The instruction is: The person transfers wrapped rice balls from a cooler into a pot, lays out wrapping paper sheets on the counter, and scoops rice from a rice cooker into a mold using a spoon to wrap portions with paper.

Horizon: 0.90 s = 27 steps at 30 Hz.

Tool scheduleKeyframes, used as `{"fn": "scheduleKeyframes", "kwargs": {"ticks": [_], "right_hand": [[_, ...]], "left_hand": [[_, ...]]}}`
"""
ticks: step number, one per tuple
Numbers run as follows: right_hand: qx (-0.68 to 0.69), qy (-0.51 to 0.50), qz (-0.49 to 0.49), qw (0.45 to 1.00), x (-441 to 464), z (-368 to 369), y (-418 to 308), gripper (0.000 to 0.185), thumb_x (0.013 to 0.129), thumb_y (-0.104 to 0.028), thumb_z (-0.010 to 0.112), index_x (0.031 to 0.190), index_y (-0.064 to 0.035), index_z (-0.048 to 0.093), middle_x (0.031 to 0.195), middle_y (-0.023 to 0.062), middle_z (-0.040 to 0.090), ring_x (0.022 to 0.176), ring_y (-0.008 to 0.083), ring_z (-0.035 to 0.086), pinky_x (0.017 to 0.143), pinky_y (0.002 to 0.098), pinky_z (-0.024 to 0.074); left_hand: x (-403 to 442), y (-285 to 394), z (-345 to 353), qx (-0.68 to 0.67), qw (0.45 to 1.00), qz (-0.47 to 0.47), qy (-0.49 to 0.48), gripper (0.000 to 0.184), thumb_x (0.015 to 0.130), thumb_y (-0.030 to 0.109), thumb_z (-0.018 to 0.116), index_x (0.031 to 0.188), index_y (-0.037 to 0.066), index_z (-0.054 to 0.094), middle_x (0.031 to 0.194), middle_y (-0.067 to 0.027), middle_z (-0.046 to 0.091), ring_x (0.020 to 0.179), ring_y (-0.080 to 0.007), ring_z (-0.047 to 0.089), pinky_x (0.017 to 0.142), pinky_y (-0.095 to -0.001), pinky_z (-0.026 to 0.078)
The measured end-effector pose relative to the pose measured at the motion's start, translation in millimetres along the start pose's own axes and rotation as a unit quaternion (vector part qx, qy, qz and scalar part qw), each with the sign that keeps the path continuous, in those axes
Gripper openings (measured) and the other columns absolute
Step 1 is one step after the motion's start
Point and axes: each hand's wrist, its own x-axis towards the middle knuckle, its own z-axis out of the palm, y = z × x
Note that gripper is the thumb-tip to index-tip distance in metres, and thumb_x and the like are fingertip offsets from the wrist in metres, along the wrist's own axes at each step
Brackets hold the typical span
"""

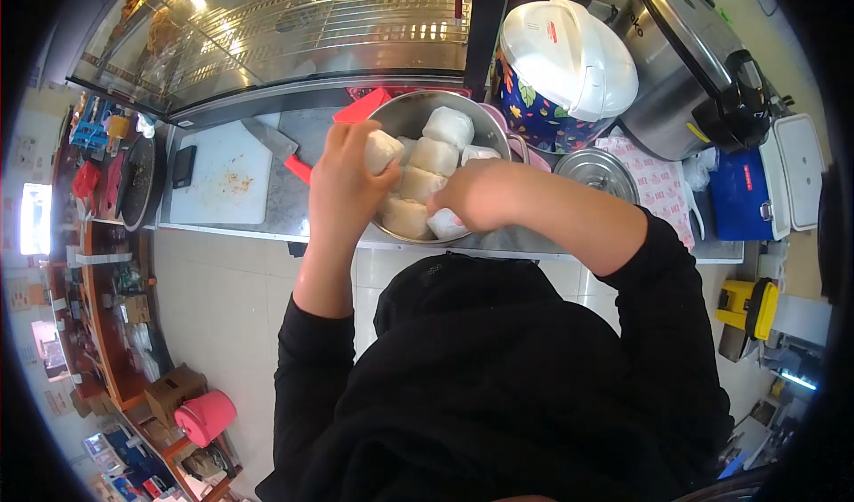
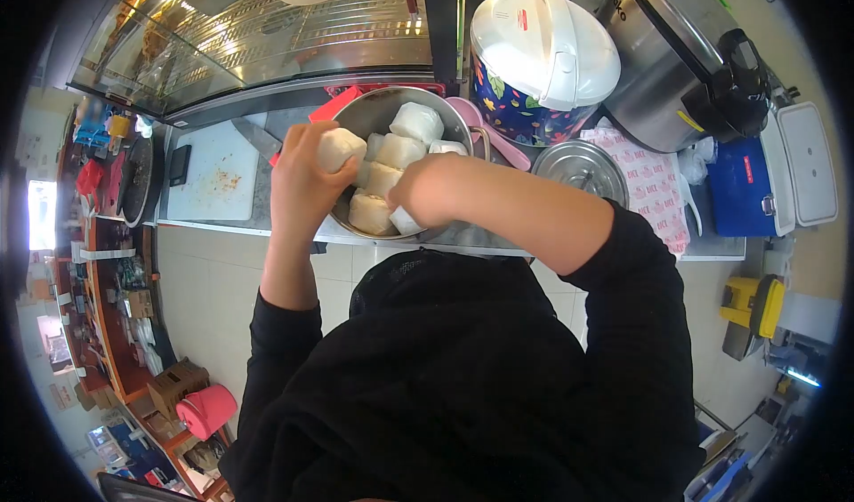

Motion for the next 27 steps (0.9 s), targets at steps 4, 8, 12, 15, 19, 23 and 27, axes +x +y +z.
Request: {"fn": "scheduleKeyframes", "kwargs": {"ticks": [4, 8, 12, 15, 19, 23, 27], "right_hand": [[-0.066, -0.011, 0.031, 0.997, 16.6, 0.7, -14.7, 0.035, 0.075, -0.012, 0.068, 0.110, -0.0184, 0.067, 0.101, 0.0084, 0.069, 0.096, 0.0289, 0.066, 0.075, 0.0427, 0.0529], [-0.075, 0.001, 0.027, 0.997, 28.1, 8.7, -9.3, 0.028, 0.069, -0.010, 0.070, 0.097, -0.0098, 0.072, 0.090, 0.0115, 0.070, 0.086, 0.0290, 0.069, 0.067, 0.0402, 0.0546], [-0.020, 0.088, 0.013, 0.996, 16.4, 11.4, 6.7, 0.025, 0.066, -0.007, 0.069, 0.091, -0.0073, 0.072, 0.085, 0.0158, 0.070, 0.083, 0.0311, 0.069, 0.066, 0.0405, 0.0552], [-0.042, 0.036, 0.041, 0.998, 24.8, 12.7, 1.1, 0.021, 0.065, -0.005, 0.068, 0.086, -0.0056, 0.072, 0.082, 0.0161, 0.070, 0.080, 0.0316, 0.069, 0.065, 0.0414, 0.0550], [-0.031, 0.089, 0.015, 0.995, 17.6, 16.1, 2.8, 0.013, 0.065, -0.002, 0.068, 0.078, -0.0034, 0.071, 0.079, 0.0177, 0.069, 0.078, 0.0326, 0.069, 0.064, 0.0423, 0.0550], [0.006, 0.131, 0.014, 0.991, 10.7, 18.1, 9.7, 0.012, 0.069, -0.005, 0.066, 0.079, -0.0029, 0.072, 0.082, 0.0169, 0.070, 0.080, 0.0313, 0.070, 0.065, 0.0415, 0.0555], [0.004, 0.112, 0.020, 0.993, 20.7, 19.4, 0.7, 0.013, 0.073, -0.010, 0.065, 0.082, -0.0066, 0.074, 0.083, 0.0148, 0.071, 0.079, 0.0307, 0.069, 0.066, 0.0429, 0.0553]], "left_hand": [[0.0, -9.3, 16.0, 0.037, 0.997, 0.024, -0.067, 0.035, 0.071, 0.012, 0.073, 0.103, 0.005, 0.059, 0.102, -0.0158, 0.056, 0.089, -0.0348, 0.062, 0.074, -0.0429, 0.051], [-1.0, -10.3, 20.7, 0.052, 0.995, 0.027, -0.085, 0.035, 0.070, 0.015, 0.076, 0.101, 0.005, 0.063, 0.100, -0.0131, 0.057, 0.089, -0.0348, 0.061, 0.078, -0.0420, 0.050], [9.5, -6.4, 14.3, 0.129, 0.976, 0.024, -0.176, 0.036, 0.068, 0.016, 0.078, 0.098, 0.003, 0.064, 0.099, -0.0149, 0.058, 0.089, -0.0354, 0.062, 0.077, -0.0419, 0.050], [24.1, -0.9, 18.4, 0.215, 0.947, 0.053, -0.234, 0.035, 0.069, 0.020, 0.078, 0.097, 0.003, 0.066, 0.098, -0.0159, 0.059, 0.089, -0.0347, 0.063, 0.077, -0.0416, 0.051], [23.1, -11.0, 46.4, 0.296, 0.908, 0.016, -0.296, 0.032, 0.074, 0.026, 0.072, 0.097, 0.003, 0.068, 0.096, -0.0167, 0.061, 0.087, -0.0322, 0.065, 0.076, -0.0407, 0.053], [10.0, -22.7, 42.9, 0.285, 0.917, 0.043, -0.276, 0.025, 0.081, 0.023, 0.063, 0.094, 0.003, 0.069, 0.095, -0.0173, 0.062, 0.085, -0.0309, 0.065, 0.075, -0.0398, 0.053], [14.7, -22.7, 45.4, 0.305, 0.901, 0.091, -0.293, 0.012, 0.078, 0.013, 0.067, 0.087, 0.007, 0.072, 0.095, -0.0140, 0.063, 0.080, -0.0285, 0.067, 0.071, -0.0379, 0.055]]}}
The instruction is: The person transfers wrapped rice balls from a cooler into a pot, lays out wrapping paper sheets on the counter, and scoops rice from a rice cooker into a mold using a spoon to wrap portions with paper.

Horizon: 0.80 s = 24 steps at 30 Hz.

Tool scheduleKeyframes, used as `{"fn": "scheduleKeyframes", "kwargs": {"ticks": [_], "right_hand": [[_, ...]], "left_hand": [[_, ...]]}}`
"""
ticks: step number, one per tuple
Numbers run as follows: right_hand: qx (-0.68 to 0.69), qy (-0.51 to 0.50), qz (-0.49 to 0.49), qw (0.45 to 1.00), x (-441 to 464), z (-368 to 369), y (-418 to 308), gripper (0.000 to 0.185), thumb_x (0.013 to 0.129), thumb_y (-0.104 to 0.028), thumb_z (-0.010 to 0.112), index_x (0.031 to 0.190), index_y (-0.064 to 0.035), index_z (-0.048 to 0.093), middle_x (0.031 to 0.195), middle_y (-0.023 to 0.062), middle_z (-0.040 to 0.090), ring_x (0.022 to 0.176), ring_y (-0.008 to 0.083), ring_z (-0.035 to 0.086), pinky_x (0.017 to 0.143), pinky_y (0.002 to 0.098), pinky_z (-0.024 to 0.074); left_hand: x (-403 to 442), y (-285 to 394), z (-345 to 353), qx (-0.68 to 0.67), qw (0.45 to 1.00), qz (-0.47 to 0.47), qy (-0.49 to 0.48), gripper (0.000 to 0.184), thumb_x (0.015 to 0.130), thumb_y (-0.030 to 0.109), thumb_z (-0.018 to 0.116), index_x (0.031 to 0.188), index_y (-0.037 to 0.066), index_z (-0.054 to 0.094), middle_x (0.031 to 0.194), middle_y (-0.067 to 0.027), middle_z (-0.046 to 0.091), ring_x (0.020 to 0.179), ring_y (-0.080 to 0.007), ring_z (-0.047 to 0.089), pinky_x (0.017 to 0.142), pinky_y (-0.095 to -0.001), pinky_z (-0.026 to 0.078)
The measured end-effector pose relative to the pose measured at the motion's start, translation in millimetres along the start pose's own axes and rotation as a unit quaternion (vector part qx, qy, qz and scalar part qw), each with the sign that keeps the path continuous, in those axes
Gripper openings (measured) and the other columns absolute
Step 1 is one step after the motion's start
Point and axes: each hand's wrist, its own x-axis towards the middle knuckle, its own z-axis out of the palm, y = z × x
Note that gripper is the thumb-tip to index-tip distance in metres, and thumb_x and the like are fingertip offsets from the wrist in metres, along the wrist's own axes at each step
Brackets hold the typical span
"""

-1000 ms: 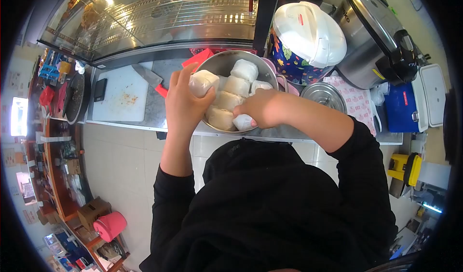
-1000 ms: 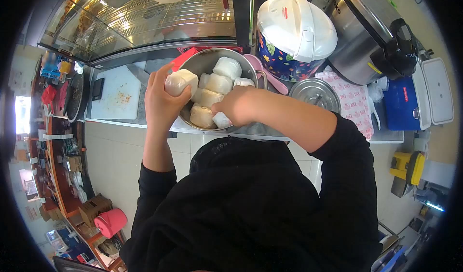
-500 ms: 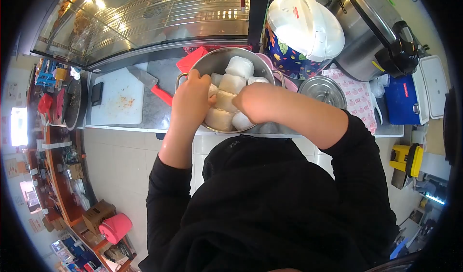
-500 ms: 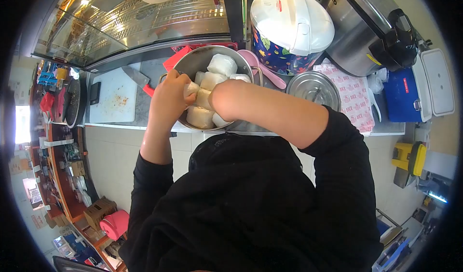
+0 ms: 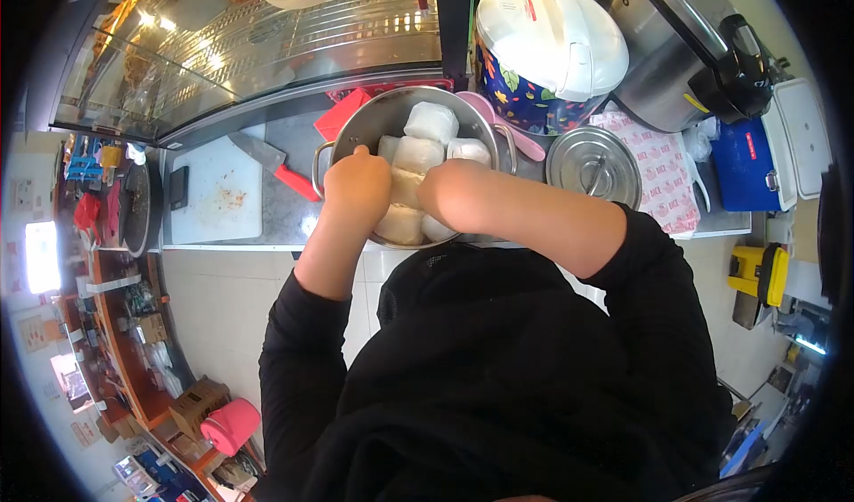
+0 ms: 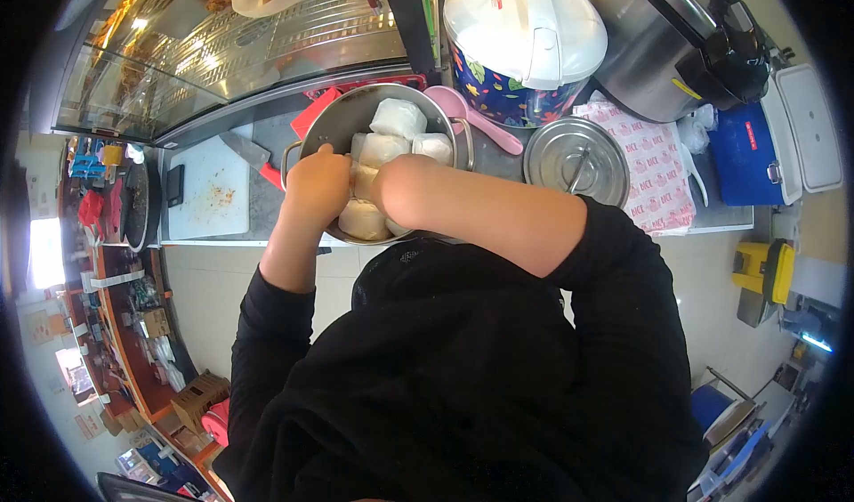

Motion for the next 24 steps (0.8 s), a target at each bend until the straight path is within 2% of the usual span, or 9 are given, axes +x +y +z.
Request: {"fn": "scheduleKeyframes", "kwargs": {"ticks": [5, 7, 9, 11, 13, 15, 18, 22, 24], "right_hand": [[0.081, -0.012, -0.007, 0.997, -29.4, -36.4, 26.3, 0.033, 0.080, -0.013, 0.065, 0.113, -0.0137, 0.069, 0.097, 0.0093, 0.071, 0.095, 0.0292, 0.067, 0.081, 0.0397, 0.0522], [0.159, 0.117, 0.001, 0.980, -49.9, -36.9, 44.1, 0.027, 0.083, -0.012, 0.062, 0.110, -0.0112, 0.069, 0.097, 0.0097, 0.070, 0.091, 0.0290, 0.067, 0.079, 0.0390, 0.0522], [0.179, 0.325, -0.143, 0.917, -70.9, -32.5, 68.6, 0.021, 0.086, -0.010, 0.061, 0.106, -0.0060, 0.068, 0.091, 0.0092, 0.070, 0.082, 0.0239, 0.067, 0.072, 0.0350, 0.0523], [0.370, 0.324, -0.104, 0.865, -100.8, -25.8, 76.2, 0.018, 0.089, -0.010, 0.060, 0.104, -0.0039, 0.069, 0.086, 0.0070, 0.068, 0.077, 0.0163, 0.065, 0.067, 0.0308, 0.0511], [0.497, 0.329, -0.073, 0.800, -124.4, -10.0, 80.0, 0.016, 0.092, -0.011, 0.060, 0.103, -0.0029, 0.069, 0.081, 0.0046, 0.066, 0.074, 0.0101, 0.061, 0.064, 0.0264, 0.0492], [0.570, 0.352, -0.047, 0.741, -136.6, 17.7, 85.6, 0.016, 0.094, -0.012, 0.059, 0.103, -0.0031, 0.069, 0.079, 0.0021, 0.063, 0.071, 0.0055, 0.058, 0.062, 0.0218, 0.0465], [0.567, 0.393, 0.059, 0.721, -154.8, 46.3, 102.0, 0.016, 0.094, -0.012, 0.059, 0.104, -0.0027, 0.068, 0.079, 0.0002, 0.062, 0.070, 0.0067, 0.055, 0.063, 0.0217, 0.0448], [0.554, 0.434, 0.118, 0.701, -195.1, 71.2, 121.5, 0.017, 0.094, -0.012, 0.059, 0.104, -0.0026, 0.068, 0.079, -0.0002, 0.062, 0.069, 0.0065, 0.053, 0.065, 0.0217, 0.0442], [0.546, 0.437, 0.124, 0.704, -214.2, 86.2, 129.6, 0.017, 0.094, -0.012, 0.058, 0.104, -0.0024, 0.067, 0.079, -0.0004, 0.061, 0.070, 0.0062, 0.053, 0.065, 0.0208, 0.0438]], "left_hand": [[-13.3, -14.2, -19.6, -0.092, 0.983, 0.053, 0.148, 0.013, 0.073, 0.015, 0.074, 0.084, 0.009, 0.071, 0.092, -0.0091, 0.062, 0.079, -0.0288, 0.065, 0.072, -0.0366, 0.053], [-29.3, -20.7, -33.0, -0.183, 0.971, 0.056, 0.143, 0.013, 0.074, 0.014, 0.073, 0.084, 0.007, 0.070, 0.087, -0.0090, 0.062, 0.078, -0.0289, 0.063, 0.071, -0.0358, 0.051], [-53.3, -22.3, -68.4, -0.289, 0.951, 0.050, 0.097, 0.011, 0.078, 0.012, 0.070, 0.084, 0.004, 0.069, 0.079, -0.0101, 0.060, 0.076, -0.0284, 0.061, 0.069, -0.0354, 0.049], [-77.2, -25.8, -93.7, -0.376, 0.898, 0.184, 0.132, 0.013, 0.075, 0.014, 0.074, 0.079, 0.004, 0.067, 0.078, -0.0072, 0.061, 0.070, -0.0234, 0.061, 0.061, -0.0330, 0.048], [-103.5, -7.3, -104.0, -0.533, 0.729, 0.394, 0.172, 0.013, 0.082, 0.016, 0.068, 0.077, 0.005, 0.066, 0.076, -0.0056, 0.059, 0.065, -0.0189, 0.060, 0.056, -0.0308, 0.046], [-99.2, -3.6, -130.5, -0.535, 0.519, 0.667, 0.023, 0.020, 0.090, 0.020, 0.061, 0.075, 0.007, 0.064, 0.074, -0.0038, 0.057, 0.061, -0.0158, 0.058, 0.051, -0.0286, 0.044], [-96.4, 27.3, -149.5, -0.511, 0.426, 0.744, -0.063, 0.019, 0.090, 0.009, 0.052, 0.083, 0.005, 0.069, 0.072, -0.0027, 0.053, 0.062, -0.0127, 0.056, 0.053, -0.0225, 0.042], [-83.0, 43.6, -136.9, -0.522, 0.370, 0.768, 0.002, 0.019, 0.092, 0.015, 0.051, 0.087, 0.005, 0.067, 0.072, -0.0027, 0.055, 0.062, -0.0136, 0.057, 0.054, -0.0238, 0.045], [-74.6, 66.3, -117.8, -0.705, 0.245, 0.664, -0.047, 0.023, 0.094, 0.025, 0.051, 0.088, 0.007, 0.063, 0.074, -0.0060, 0.055, 0.058, -0.0188, 0.055, 0.053, -0.0295, 0.046]]}}
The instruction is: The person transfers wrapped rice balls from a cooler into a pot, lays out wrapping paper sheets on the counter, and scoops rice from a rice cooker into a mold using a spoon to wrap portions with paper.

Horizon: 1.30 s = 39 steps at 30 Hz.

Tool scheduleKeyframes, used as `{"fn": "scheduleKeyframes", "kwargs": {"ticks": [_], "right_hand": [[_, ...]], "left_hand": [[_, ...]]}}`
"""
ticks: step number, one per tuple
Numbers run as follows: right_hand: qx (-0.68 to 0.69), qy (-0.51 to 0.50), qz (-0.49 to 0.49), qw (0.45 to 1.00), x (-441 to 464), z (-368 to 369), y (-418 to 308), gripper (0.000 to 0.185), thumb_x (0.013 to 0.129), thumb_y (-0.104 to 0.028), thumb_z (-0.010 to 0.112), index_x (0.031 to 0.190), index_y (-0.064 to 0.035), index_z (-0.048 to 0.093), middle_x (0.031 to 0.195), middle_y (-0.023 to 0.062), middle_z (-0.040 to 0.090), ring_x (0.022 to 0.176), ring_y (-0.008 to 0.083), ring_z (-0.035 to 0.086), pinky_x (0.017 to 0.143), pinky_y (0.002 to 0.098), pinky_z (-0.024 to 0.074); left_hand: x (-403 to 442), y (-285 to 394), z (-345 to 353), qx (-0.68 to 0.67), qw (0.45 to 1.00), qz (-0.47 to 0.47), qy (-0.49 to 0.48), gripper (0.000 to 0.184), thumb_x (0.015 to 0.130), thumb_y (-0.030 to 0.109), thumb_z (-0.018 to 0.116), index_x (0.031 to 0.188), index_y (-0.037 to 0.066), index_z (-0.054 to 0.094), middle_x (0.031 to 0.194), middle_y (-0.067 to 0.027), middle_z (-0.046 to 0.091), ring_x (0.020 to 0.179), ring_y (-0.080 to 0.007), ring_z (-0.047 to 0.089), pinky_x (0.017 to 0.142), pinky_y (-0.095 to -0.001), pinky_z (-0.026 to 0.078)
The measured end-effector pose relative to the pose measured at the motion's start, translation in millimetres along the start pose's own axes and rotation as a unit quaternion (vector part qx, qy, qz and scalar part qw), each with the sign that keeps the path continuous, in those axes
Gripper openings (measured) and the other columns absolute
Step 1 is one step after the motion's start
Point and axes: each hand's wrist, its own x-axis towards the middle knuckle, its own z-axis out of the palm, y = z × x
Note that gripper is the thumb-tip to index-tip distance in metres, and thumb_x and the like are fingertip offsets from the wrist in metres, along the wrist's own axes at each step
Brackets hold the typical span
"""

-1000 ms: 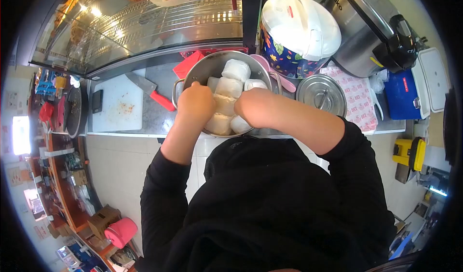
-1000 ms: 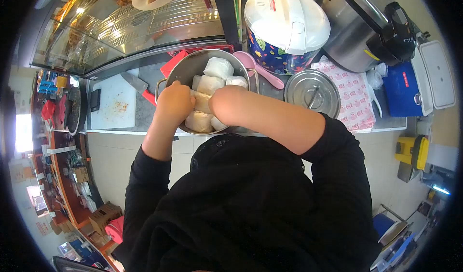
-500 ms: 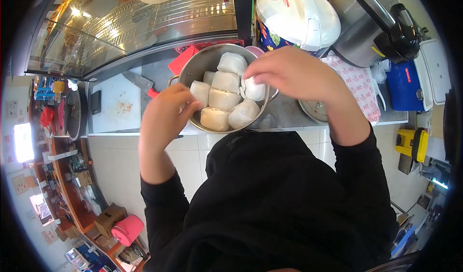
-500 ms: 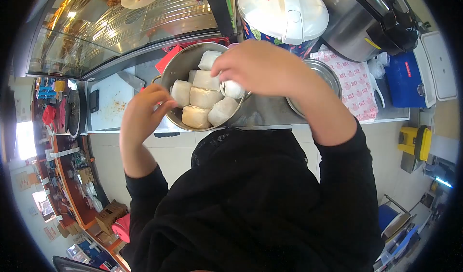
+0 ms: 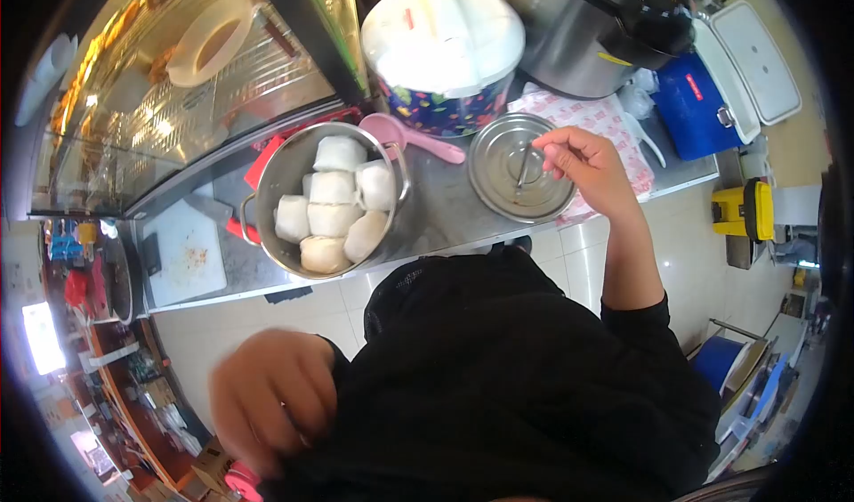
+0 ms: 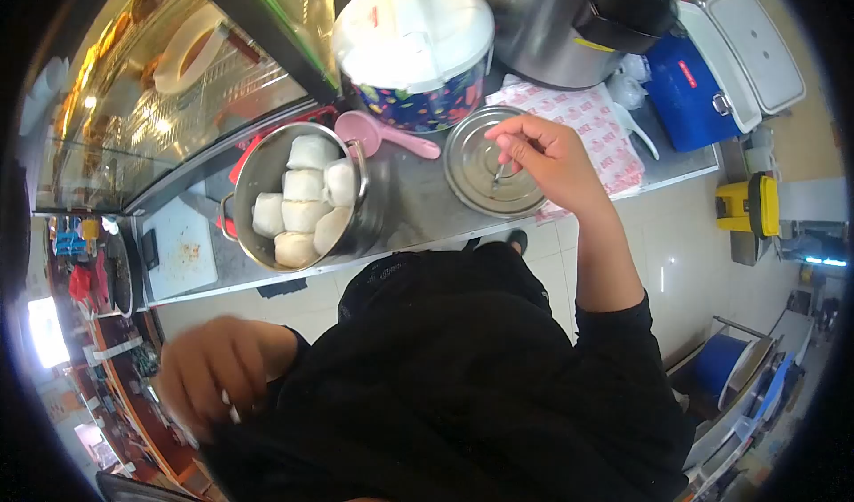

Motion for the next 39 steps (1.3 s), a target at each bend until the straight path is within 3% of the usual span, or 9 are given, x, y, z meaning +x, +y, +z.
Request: {"fn": "scheduleKeyframes", "kwargs": {"ticks": [4, 7, 9, 15, 20, 23, 27, 33, 39], "right_hand": [[-0.004, 0.004, 0.014, 1.000, -26.7, -43.3, 17.9, 0.017, 0.094, -0.013, 0.059, 0.104, -0.0020, 0.068, 0.079, -0.0003, 0.061, 0.071, 0.0069, 0.054, 0.066, 0.0218, 0.0444], [-0.014, -0.002, 0.025, 1.000, -54.7, -86.2, 35.4, 0.018, 0.092, -0.013, 0.060, 0.104, -0.0015, 0.068, 0.081, -0.0004, 0.062, 0.072, 0.0069, 0.054, 0.067, 0.0223, 0.0451], [-0.027, -0.019, 0.032, 0.999, -77.8, -119.5, 49.7, 0.018, 0.092, -0.012, 0.060, 0.104, -0.0012, 0.068, 0.081, -0.0006, 0.063, 0.072, 0.0065, 0.054, 0.067, 0.0222, 0.0452], [-0.141, 0.041, 0.054, 0.988, -120.4, -219.9, 139.8, 0.018, 0.089, -0.012, 0.061, 0.104, -0.0035, 0.067, 0.085, 0.0076, 0.069, 0.074, 0.0132, 0.060, 0.068, 0.0284, 0.0472], [-0.252, 0.191, 0.032, 0.948, -107.3, -265.3, 215.2, 0.024, 0.084, -0.013, 0.062, 0.105, -0.0041, 0.066, 0.089, 0.0133, 0.069, 0.080, 0.0311, 0.066, 0.075, 0.0396, 0.0512], [-0.369, 0.212, -0.081, 0.901, -90.4, -271.3, 230.4, 0.026, 0.083, -0.015, 0.062, 0.106, -0.0051, 0.066, 0.093, 0.0158, 0.069, 0.086, 0.0353, 0.065, 0.080, 0.0439, 0.0511], [-0.330, 0.049, 0.212, 0.919, -63.3, -281.1, 227.7, 0.025, 0.083, -0.023, 0.063, 0.099, -0.0044, 0.068, 0.095, 0.0157, 0.070, 0.090, 0.0377, 0.065, 0.082, 0.0441, 0.0512], [-0.023, -0.005, 0.292, 0.956, -45.8, -285.5, 232.9, 0.030, 0.084, -0.030, 0.066, 0.096, -0.0014, 0.067, 0.088, 0.0131, 0.070, 0.086, 0.0226, 0.069, 0.071, 0.0321, 0.0522], [0.205, -0.006, 0.306, 0.929, -34.9, -281.6, 198.5, 0.027, 0.088, -0.030, 0.063, 0.104, -0.0080, 0.066, 0.096, 0.0040, 0.069, 0.087, 0.0123, 0.064, 0.072, 0.0272, 0.0482]], "left_hand": [[3.3, -105.3, 20.0, -0.190, 0.862, -0.073, 0.464, 0.030, 0.095, 0.035, 0.051, 0.103, 0.007, 0.058, 0.085, -0.0103, 0.059, 0.074, -0.0260, 0.061, 0.066, -0.0355, 0.052], [7.5, -164.2, 40.5, 0.129, 0.822, -0.242, 0.498, 0.037, 0.095, 0.042, 0.049, 0.110, 0.008, 0.055, 0.098, -0.0101, 0.058, 0.086, -0.0235, 0.059, 0.072, -0.0350, 0.052], [-30.1, -187.7, 32.3, -0.295, 0.761, -0.141, 0.561, 0.035, 0.094, 0.047, 0.053, 0.106, 0.014, 0.057, 0.083, 0.0005, 0.048, 0.065, -0.0133, 0.049, 0.060, -0.0305, 0.043], [154.6, -184.4, 74.3, -0.001, 0.990, 0.091, -0.105, 0.036, 0.097, 0.019, 0.035, 0.124, 0.009, 0.055, 0.115, -0.0093, 0.057, 0.101, -0.0232, 0.056, 0.092, -0.0362, 0.044], [160.7, -290.6, 62.8, 0.202, 0.934, -0.091, 0.279, 0.033, 0.086, 0.013, 0.058, 0.117, 0.000, 0.061, 0.110, -0.0117, 0.064, 0.098, -0.0211, 0.062, 0.087, -0.0336, 0.048], [141.0, -367.3, 16.1, 0.435, 0.782, -0.362, 0.260, 0.028, 0.084, 0.003, 0.063, 0.112, -0.001, 0.064, 0.108, -0.0121, 0.066, 0.101, -0.0208, 0.062, 0.088, -0.0338, 0.048], [93.2, -463.5, -4.3, 0.438, 0.705, -0.499, 0.249, 0.043, 0.082, 0.014, 0.070, 0.122, 0.004, 0.059, 0.122, -0.0181, 0.060, 0.116, -0.0319, 0.057, 0.099, -0.0404, 0.045], [61.7, -520.3, -22.2, 0.557, 0.656, -0.488, 0.146, 0.064, 0.080, 0.021, 0.071, 0.138, 0.011, 0.045, 0.148, -0.0243, 0.032, 0.133, -0.0387, 0.040, 0.104, -0.0433, 0.040], [66.7, -525.2, -40.1, 0.520, 0.584, -0.578, 0.233, 0.048, 0.087, 0.024, 0.064, 0.126, -0.003, 0.053, 0.115, -0.0247, 0.063, 0.107, -0.0367, 0.062, 0.091, -0.0423, 0.047]]}}
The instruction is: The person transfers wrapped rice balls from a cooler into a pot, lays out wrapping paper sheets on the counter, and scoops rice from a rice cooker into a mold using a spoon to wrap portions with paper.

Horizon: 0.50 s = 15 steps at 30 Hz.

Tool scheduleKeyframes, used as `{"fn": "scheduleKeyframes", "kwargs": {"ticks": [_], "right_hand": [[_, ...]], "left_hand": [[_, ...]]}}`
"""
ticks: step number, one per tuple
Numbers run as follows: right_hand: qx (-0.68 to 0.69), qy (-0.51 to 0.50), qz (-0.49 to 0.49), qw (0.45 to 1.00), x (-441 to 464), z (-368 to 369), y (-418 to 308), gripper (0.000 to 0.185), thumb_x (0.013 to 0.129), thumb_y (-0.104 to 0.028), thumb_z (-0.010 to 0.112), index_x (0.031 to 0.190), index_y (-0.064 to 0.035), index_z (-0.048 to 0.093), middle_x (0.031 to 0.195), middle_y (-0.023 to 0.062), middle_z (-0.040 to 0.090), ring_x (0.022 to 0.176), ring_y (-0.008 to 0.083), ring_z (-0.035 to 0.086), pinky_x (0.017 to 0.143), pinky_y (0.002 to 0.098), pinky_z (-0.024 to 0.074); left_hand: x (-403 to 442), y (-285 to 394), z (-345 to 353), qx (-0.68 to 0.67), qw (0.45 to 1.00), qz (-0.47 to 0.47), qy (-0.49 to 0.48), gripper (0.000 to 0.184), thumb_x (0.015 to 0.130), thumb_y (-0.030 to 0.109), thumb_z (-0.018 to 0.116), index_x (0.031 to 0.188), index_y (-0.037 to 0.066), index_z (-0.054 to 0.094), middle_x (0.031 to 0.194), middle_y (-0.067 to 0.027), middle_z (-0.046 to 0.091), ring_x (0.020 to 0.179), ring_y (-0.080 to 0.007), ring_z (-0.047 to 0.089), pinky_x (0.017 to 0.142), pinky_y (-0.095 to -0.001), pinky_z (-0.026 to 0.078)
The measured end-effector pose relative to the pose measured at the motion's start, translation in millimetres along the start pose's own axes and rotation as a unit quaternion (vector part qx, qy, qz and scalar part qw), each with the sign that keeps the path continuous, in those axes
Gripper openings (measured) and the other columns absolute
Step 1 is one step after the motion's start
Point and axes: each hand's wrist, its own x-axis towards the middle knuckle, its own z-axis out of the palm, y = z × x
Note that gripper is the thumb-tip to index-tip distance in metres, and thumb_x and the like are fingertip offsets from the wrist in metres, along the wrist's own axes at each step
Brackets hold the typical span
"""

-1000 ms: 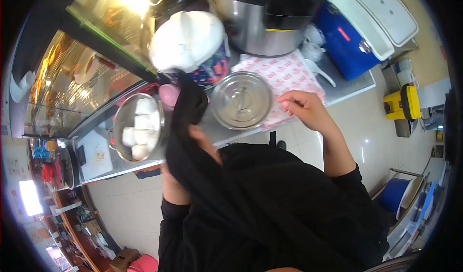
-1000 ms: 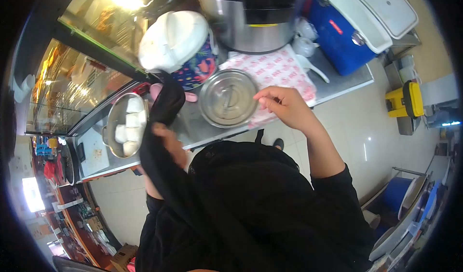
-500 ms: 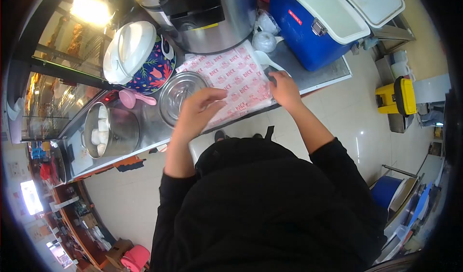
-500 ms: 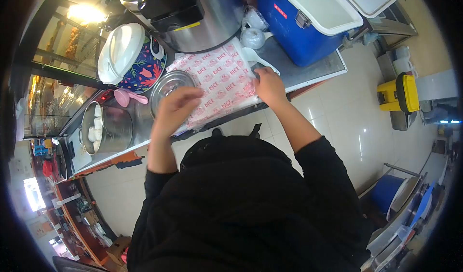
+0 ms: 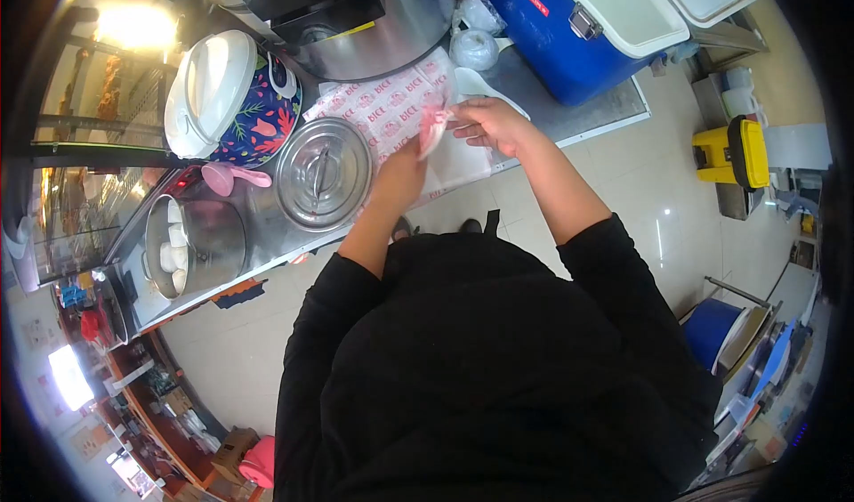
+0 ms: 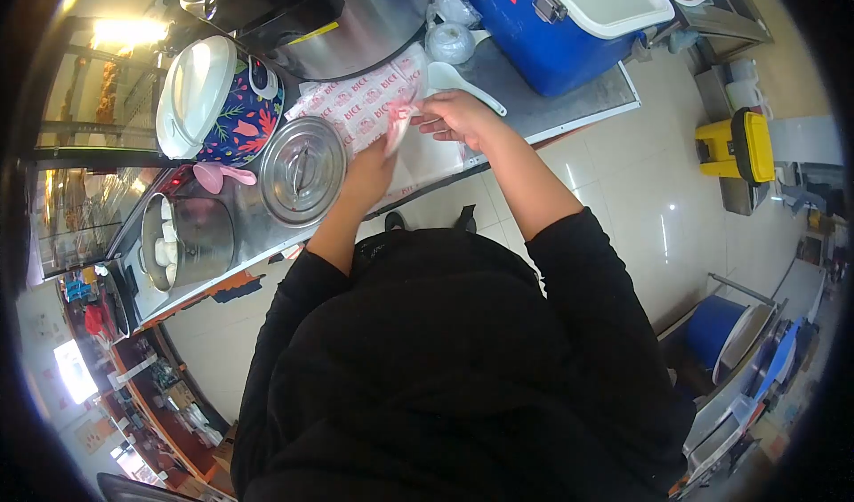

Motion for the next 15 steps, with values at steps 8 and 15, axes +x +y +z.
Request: {"fn": "scheduleKeyframes", "kwargs": {"ticks": [8, 15], "right_hand": [[-0.460, 0.155, -0.095, 0.869, -22.7, -7.9, 58.1, 0.025, 0.081, -0.027, 0.065, 0.088, -0.0029, 0.067, 0.090, 0.0197, 0.067, 0.084, 0.0322, 0.066, 0.075, 0.0422, 0.0499], [-0.381, 0.228, -0.027, 0.895, -28.7, 8.3, 73.8, 0.038, 0.077, -0.034, 0.072, 0.092, 0.0008, 0.065, 0.090, 0.0191, 0.067, 0.092, 0.0353, 0.064, 0.081, 0.0431, 0.0491]], "left_hand": [[4.0, -37.6, -15.7, -0.229, 0.966, -0.121, -0.003, 0.038, 0.093, 0.028, 0.059, 0.110, -0.006, 0.063, 0.093, -0.0112, 0.069, 0.084, -0.0187, 0.063, 0.078, -0.0338, 0.048], [12.2, -70.5, -6.4, -0.277, 0.949, -0.146, -0.031, 0.039, 0.092, 0.029, 0.060, 0.101, -0.008, 0.065, 0.090, -0.0118, 0.068, 0.080, -0.0189, 0.062, 0.072, -0.0335, 0.048]]}}
